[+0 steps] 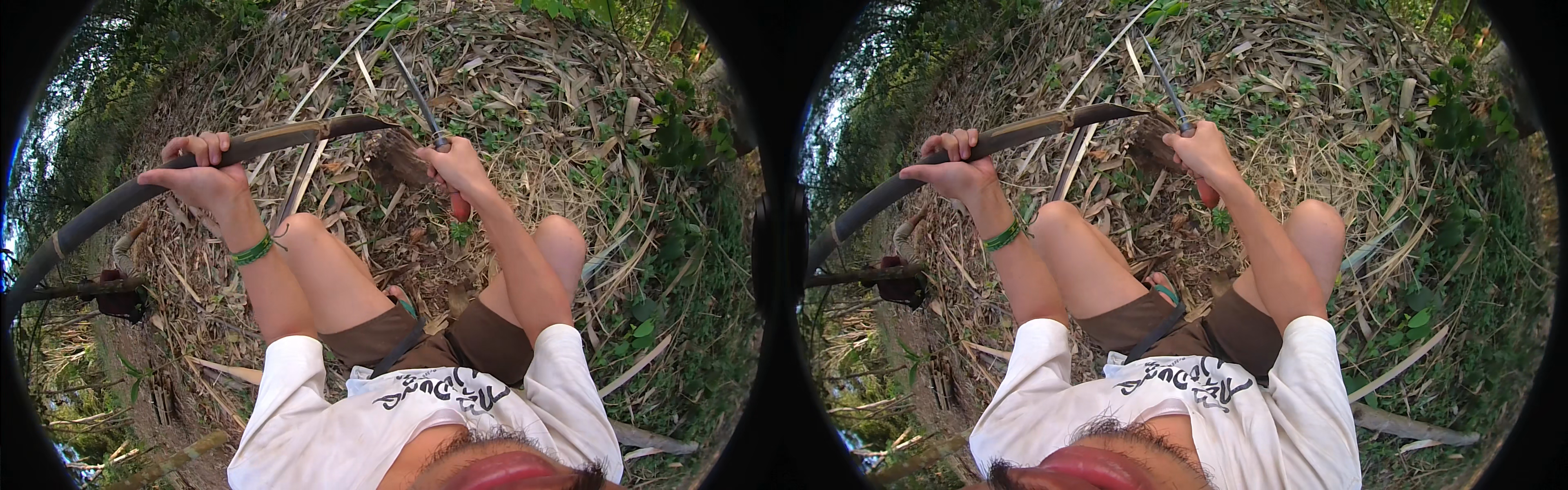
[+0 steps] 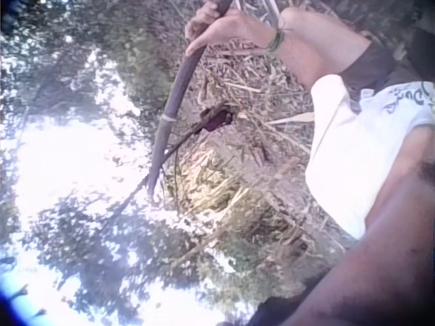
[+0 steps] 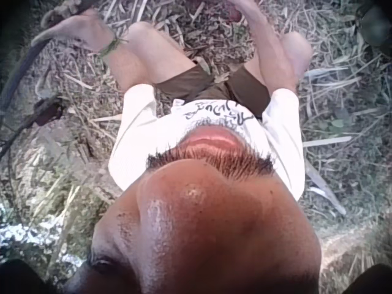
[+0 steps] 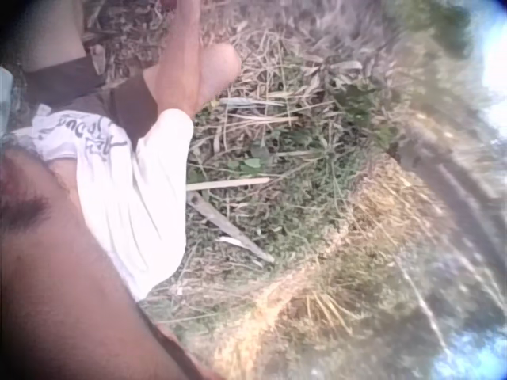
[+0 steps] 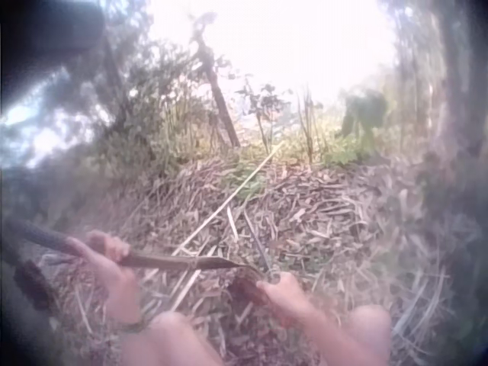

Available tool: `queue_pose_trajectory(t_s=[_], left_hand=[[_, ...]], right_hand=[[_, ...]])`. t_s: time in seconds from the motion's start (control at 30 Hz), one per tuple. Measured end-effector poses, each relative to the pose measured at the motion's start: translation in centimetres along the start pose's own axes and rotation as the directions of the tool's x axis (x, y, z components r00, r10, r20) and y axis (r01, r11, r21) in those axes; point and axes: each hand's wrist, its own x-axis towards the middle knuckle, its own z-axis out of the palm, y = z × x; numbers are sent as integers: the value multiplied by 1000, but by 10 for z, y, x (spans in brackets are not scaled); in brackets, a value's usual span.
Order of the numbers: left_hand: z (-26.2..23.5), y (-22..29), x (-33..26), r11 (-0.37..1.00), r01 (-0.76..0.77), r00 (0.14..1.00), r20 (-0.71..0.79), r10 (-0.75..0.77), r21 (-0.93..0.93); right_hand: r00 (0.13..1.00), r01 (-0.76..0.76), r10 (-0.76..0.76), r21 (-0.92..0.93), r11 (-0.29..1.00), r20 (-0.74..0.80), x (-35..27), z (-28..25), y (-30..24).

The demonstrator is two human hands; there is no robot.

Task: The person shaves a long strip of bamboo with a machete and handles a curved piece of wood while sitting on the ground in a forest.

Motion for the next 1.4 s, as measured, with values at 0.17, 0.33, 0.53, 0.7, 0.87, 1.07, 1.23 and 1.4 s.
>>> queue_pose_trajectory(t_s=[0.17, 0.33, 0.53, 0.7, 0.87, 1.07, 1.23, 1.4], left_hand=[[1, -43, 23, 998, 2, 1000, 31, -4, 61], [-8, -76, 34, 993, 112, 989, 106, -107, -39], [-29, -91, 45, 994, 106, 985, 140, -104, -5], [-19, -99, 38, 996, 75, 993, 88, -78, 40], [-22, -109, 51, 993, 119, 991, 51, -120, 22], [-14, -110, 54, 996, 82, 996, 37, -83, 25], [-14, -116, 58, 996, 80, 996, 46, -81, 42], [-18, -120, 67, 994, 102, 995, 2, -102, 24]], right_hand=[[993, 117, -119, -91, 989, -10, 3, 11, 17], [984, 169, -175, -138, 976, -31, 4, 17, 34], [997, -25, 14, -146, 989, -74, 2, 29, 36], [998, 40, -41, -39, 998, -38, -4, 47, 34], [998, 19, -16, 38, 999, -57, -6, 58, 28], [990, -3, 16, 95, 996, -143, -19, 74, 44], [987, -57, 68, 80, 995, -143, -21, 79, 60], [982, 106, -112, -46, 993, -155, -6, 76, 29]])
